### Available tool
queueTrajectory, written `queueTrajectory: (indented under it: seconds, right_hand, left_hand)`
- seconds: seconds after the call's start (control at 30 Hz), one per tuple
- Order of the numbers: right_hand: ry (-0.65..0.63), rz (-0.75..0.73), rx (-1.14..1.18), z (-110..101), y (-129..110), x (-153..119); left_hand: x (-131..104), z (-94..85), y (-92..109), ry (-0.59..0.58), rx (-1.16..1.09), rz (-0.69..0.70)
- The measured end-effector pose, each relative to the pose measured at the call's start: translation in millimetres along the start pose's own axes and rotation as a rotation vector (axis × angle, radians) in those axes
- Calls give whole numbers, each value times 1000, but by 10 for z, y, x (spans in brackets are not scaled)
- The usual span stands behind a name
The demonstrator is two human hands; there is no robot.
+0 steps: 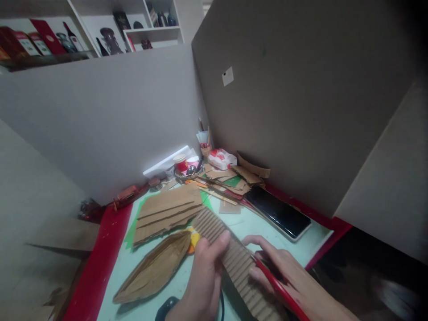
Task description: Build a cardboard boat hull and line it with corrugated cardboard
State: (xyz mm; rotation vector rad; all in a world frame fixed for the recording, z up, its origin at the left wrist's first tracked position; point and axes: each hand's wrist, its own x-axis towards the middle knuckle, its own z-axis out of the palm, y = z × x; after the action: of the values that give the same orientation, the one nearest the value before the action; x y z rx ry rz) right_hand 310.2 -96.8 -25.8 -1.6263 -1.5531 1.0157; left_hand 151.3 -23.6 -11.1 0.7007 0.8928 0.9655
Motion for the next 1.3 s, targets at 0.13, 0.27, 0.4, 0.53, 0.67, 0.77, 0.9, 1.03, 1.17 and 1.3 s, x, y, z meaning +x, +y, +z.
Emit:
queueTrajectory:
  seconds: [0.13, 0.27, 0.4, 0.53, 0.67, 0.77, 0.9, 1.03, 1.17, 1.3]
  right_hand:
    - [23, -62, -5, 52, 12, 40]
    - [45, -115, 0, 93, 29, 94]
    - [63, -151, -33, 93, 7, 112]
    - [64, -190, -104, 90, -28, 107]
    - [30, -152, -101, 93, -31, 144]
    - [-31, -97, -86, 64, -18, 189]
    - [-103, -52, -63, 2, -35, 217]
    - [-101, -3, -76, 18, -75, 233]
    - [-61, -55, -116, 85, -100, 258]
    - [-76, -104, -62, 77, -126, 259]
  left_hand:
    - [55, -28, 105, 72, -1, 107]
    - [73, -52, 123, 82, -2, 112]
    - [70, -69, 97, 117, -13, 99]
    - [82, -86, 97, 135, -11, 92]
    - [100, -94, 113, 118, -10, 97]
    - [106, -102, 111, 92, 0, 96]
    - [91, -104, 87, 49, 16, 96]
    - [54, -76, 77, 11, -3, 89]
    - [41, -60, 80, -23, -32, 81]
    - [41, -71, 79, 4, -19, 88]
